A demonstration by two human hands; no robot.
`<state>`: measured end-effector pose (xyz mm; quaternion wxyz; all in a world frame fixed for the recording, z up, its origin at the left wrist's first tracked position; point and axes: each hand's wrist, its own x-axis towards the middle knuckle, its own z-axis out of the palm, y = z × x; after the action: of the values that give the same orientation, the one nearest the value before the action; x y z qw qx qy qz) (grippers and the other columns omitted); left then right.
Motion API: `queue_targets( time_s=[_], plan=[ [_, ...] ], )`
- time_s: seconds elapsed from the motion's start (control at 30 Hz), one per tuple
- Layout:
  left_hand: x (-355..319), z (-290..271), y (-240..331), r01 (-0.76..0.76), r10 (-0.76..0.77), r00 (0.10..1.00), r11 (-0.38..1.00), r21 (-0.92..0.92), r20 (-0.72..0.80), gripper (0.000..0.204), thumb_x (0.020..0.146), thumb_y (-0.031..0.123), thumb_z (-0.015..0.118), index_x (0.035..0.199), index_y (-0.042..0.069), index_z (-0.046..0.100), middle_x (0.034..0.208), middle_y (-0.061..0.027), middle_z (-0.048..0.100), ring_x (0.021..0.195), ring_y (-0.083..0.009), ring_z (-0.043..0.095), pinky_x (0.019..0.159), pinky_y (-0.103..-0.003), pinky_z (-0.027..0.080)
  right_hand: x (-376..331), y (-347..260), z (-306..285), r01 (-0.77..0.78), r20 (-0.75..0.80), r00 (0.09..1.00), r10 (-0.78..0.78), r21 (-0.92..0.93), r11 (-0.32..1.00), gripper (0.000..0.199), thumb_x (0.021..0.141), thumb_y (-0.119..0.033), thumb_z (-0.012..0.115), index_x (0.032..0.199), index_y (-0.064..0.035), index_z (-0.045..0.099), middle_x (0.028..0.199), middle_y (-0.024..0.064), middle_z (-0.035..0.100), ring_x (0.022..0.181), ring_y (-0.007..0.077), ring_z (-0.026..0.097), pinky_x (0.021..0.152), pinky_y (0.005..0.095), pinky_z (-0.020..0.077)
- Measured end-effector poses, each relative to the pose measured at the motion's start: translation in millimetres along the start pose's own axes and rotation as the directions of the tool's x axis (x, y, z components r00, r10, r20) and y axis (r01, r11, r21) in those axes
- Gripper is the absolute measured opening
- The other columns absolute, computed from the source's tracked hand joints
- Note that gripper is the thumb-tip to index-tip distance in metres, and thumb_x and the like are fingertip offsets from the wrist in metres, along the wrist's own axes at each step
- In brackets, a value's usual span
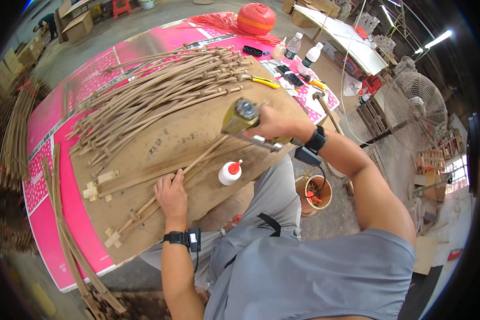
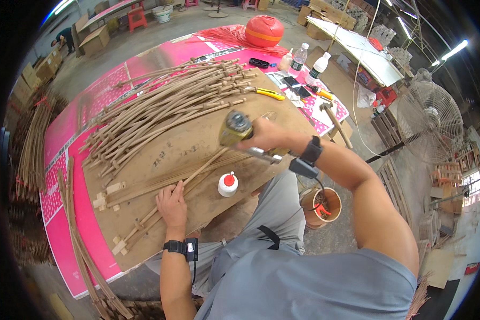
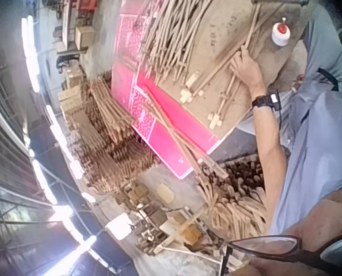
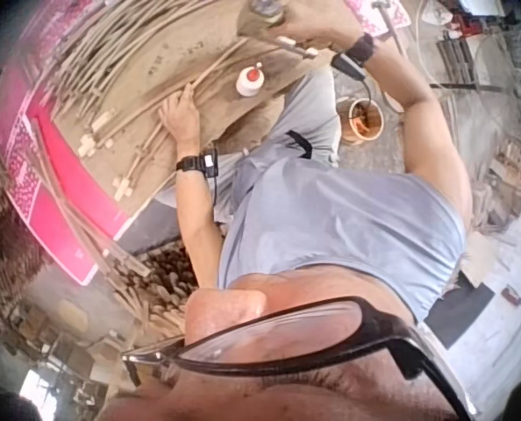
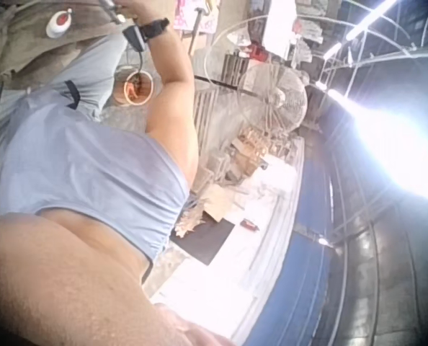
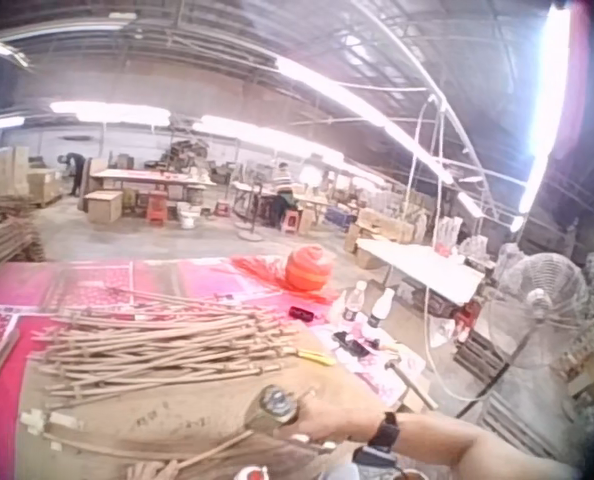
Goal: Assembling bamboo furniture components by applying glue and using a pneumatic nail gun.
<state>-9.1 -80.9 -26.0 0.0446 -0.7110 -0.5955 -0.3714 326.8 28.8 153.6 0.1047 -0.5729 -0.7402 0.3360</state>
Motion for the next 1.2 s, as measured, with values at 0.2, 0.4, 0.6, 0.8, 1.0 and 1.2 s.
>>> queue_targets(
  time_s=[0.2,0.4,0.6,0.8,1.0,1.2],
  plan=[
    [0,8,2,-0.011,0.011,1.0,1.0,-0.018,-0.01,0.02,0.091,0.017,0.076,0.111,0.017,0.078,0.093,-0.0014,0.065,0.092,-0.0258,0.062,0.082,-0.042,0.047,-15,105,-65,-0.213,-0.221,0.958,0.181,-0.128,0.969,0.05,0.081,-0.022,0.071,0.125,0.001,0.065,0.101,0.0204,0.072,0.093,0.0307,0.071,0.088,0.0432,0.0548],
    [7,-2,-3,-0.031,0.032,0.999,0.999,0.027,-0.018,0.021,0.09,0.016,0.075,0.111,0.016,0.076,0.095,-0.0035,0.066,0.093,-0.0278,0.062,0.081,-0.043,0.048,-16,201,-63,-0.432,-0.404,0.873,0.274,-0.374,0.821,0.051,0.083,-0.011,0.061,0.132,0.0018,0.055,0.107,0.029,0.071,0.107,0.046,0.067,0.092,0.051,0.0531],
    [4,-1,-3,-0.038,0.036,0.999,0.998,0.056,0.035,0.028,0.087,0.015,0.074,0.115,0.011,0.075,0.099,-0.0081,0.068,0.096,-0.0322,0.063,0.084,-0.046,0.048,-22,262,-35,-0.454,-0.581,0.783,0.221,-0.291,0.842,0.068,0.084,-0.003,0.058,0.149,0.0065,0.04,0.126,0.0328,0.063,0.12,0.0466,0.062,0.103,0.0523,0.0498],
    [4,-18,6,-0.021,0.017,0.996,0.999,0.037,0.091,0.035,0.088,0.019,0.075,0.122,0.01,0.072,0.104,-0.0125,0.066,0.101,-0.0336,0.062,0.09,-0.048,0.048,-16,253,-11,-0.523,-0.626,0.746,0.226,-0.342,0.781,0.074,0.083,0.004,0.057,0.154,0.0059,0.037,0.134,0.0282,0.058,0.124,0.0413,0.059,0.106,0.0482,0.048],
    [48,-46,-12,-0.023,0.016,0.995,0.998,0.062,0.099,0.034,0.089,0.02,0.075,0.121,0.009,0.072,0.107,-0.0139,0.066,0.103,-0.0349,0.061,0.092,-0.049,0.048,-44,172,42,0.079,-0.759,0.581,-0.295,-0.308,0.948,0.058,0.079,-0.005,0.073,0.135,-0.0034,0.059,0.13,0.0221,0.062,0.122,0.0419,0.058,0.106,0.049,0.0475],
    [139,-42,-44,-0.056,0.0,0.973,0.97,0.236,0.233,0.026,0.092,0.019,0.072,0.114,0.005,0.071,0.109,-0.0171,0.068,0.108,-0.0366,0.062,0.095,-0.049,0.048,-59,74,141,0.5,-0.355,0.826,-0.437,0.104,0.86,0.07,0.081,-0.043,0.083,0.134,-0.0032,0.06,0.127,0.0216,0.063,0.119,0.0407,0.061,0.102,0.0475,0.0508]
  ],
)
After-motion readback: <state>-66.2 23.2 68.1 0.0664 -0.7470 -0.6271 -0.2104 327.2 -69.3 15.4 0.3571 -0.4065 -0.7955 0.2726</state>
